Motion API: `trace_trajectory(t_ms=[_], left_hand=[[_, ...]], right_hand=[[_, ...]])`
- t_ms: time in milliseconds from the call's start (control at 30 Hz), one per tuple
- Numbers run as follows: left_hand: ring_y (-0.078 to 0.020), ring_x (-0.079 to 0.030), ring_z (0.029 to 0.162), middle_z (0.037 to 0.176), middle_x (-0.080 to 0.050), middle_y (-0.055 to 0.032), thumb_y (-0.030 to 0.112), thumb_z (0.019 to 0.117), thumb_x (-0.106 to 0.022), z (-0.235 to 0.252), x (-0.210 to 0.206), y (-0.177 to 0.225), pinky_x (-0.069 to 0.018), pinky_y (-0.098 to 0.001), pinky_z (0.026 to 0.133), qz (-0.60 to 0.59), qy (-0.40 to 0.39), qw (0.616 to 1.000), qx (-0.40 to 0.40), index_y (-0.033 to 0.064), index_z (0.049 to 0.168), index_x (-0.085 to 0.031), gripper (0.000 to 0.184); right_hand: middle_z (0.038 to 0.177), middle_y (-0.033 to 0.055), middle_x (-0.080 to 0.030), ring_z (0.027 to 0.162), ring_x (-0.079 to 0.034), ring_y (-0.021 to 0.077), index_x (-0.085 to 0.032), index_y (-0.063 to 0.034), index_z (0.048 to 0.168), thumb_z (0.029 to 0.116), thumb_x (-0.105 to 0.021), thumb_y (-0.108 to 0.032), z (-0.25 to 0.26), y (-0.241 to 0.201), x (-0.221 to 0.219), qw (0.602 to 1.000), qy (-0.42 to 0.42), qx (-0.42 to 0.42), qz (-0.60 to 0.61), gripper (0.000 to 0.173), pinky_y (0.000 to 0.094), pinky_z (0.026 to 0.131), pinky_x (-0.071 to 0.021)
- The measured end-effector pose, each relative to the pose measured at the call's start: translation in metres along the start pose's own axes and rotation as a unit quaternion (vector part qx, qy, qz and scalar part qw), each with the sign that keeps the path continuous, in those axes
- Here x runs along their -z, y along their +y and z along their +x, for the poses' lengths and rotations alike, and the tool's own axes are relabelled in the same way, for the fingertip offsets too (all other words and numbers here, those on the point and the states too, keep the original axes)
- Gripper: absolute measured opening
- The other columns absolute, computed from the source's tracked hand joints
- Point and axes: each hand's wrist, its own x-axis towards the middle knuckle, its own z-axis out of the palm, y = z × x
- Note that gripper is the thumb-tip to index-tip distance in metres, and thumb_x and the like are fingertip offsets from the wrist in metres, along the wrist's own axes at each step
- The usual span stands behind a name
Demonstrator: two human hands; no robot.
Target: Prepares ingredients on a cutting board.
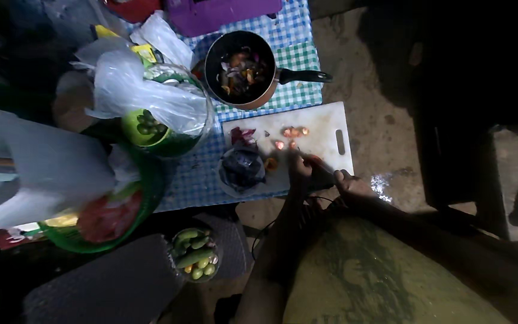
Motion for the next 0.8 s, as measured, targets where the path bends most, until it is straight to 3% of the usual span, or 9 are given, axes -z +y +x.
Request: trace_trajectory(t_ms=[133, 233, 300, 433, 600, 733, 800], left_hand=[[-0.0337, -0.068, 0.103, 0.111, -0.069, -0.0216, 0.015, 0.0932, -0.069, 0.019, -0.029, -0.034, -0.0553, -0.0524, 0.091, -0.03, 0.012, 0.999, -0.01, -0.0018, 0.123, -0.064, 0.035], [-0.0361, -0.066, 0.107, 0.114, -0.067, -0.0239, 0.013, 0.0968, -0.066, -0.002, 0.001, -0.007, -0.0518, -0.0539, 0.094, -0.033, -0.03, 0.998, 0.049, -0.0025, 0.121, -0.064, 0.029], [-0.036, -0.065, 0.109, 0.116, -0.067, -0.0254, 0.012, 0.0994, -0.063, -0.015, 0.016, 0.005, -0.051, -0.0514, 0.097, -0.062, -0.006, 0.997, 0.047, -0.0054, 0.123, -0.064, 0.029], [-0.0351, -0.067, 0.105, 0.111, -0.069, -0.0256, 0.008, 0.098, -0.061, -0.016, 0.012, 0.003, -0.0523, -0.0492, 0.094, -0.067, 0.063, 0.995, 0.029, -0.0086, 0.117, -0.065, 0.026], [-0.0354, -0.068, 0.101, 0.107, -0.07, -0.0243, 0.008, 0.0999, -0.061, -0.018, 0.008, 0.002, -0.0535, -0.0514, 0.093, -0.081, 0.072, 0.994, 0.031, -0.0069, 0.117, -0.065, 0.023], [-0.0359, -0.069, 0.098, 0.103, -0.071, -0.0241, 0.012, 0.0995, -0.064, -0.014, 0.007, 0.0, -0.0536, -0.0524, 0.091, -0.083, 0.079, 0.992, 0.049, -0.0061, 0.111, -0.069, 0.022], [-0.0355, -0.069, 0.099, 0.103, -0.071, -0.0236, 0.014, 0.1003, -0.063, -0.012, 0.007, 0.0, -0.0531, -0.0527, 0.092, -0.085, 0.081, 0.992, 0.05, -0.0057, 0.108, -0.07, 0.022]], right_hand=[[0.137, 0.0302, -0.055, 0.112, -0.065, 0.0494, -0.041, 0.0008, 0.148, 0.1072, -0.042, -0.004, 0.014, -0.01, 0.006, 0.999, -0.043, -0.006, 0.005, 0.041, 0.0595, 0.091, -0.0536], [0.138, 0.0298, -0.056, 0.113, -0.065, 0.0488, -0.042, 0.0008, 0.149, 0.1056, -0.046, -0.003, 0.026, -0.005, 0.001, 0.999, -0.029, 0.013, 0.019, 0.044, 0.06, 0.092, -0.0529], [0.138, 0.0298, -0.056, 0.113, -0.065, 0.0489, -0.039, 0.0006, 0.153, 0.1046, -0.051, -0.006, 0.031, 0.003, 0.002, 0.999, -0.022, 0.021, 0.034, 0.05, 0.0614, 0.093, -0.0521], [0.127, 0.0303, -0.061, 0.103, -0.068, 0.0489, -0.047, 0.0049, 0.141, 0.1045, -0.053, -0.009, 0.026, 0.007, 0.001, 0.997, 0.031, 0.03, 0.063, 0.04, 0.0619, 0.087, -0.0541], [0.12, 0.0313, -0.064, 0.091, -0.071, 0.0492, -0.055, 0.0071, 0.132, 0.1039, -0.045, -0.003, -0.006, -0.012, -0.008, 0.994, 0.089, 0.055, 0.013, 0.031, 0.0576, 0.074, -0.0577], [0.134, 0.0305, -0.056, 0.106, -0.067, 0.0493, -0.045, 0.0039, 0.143, 0.1056, -0.042, -0.003, -0.009, -0.024, 0.004, 1.0, -0.016, 0.006, -0.001, 0.038, 0.0596, 0.086, -0.0542], [0.134, 0.0304, -0.057, 0.107, -0.067, 0.0488, -0.045, 0.0038, 0.143, 0.1052, -0.044, -0.003, -0.007, -0.025, 0.004, 1.0, -0.022, 0.012, -0.003, 0.038, 0.0584, 0.086, -0.0545]])
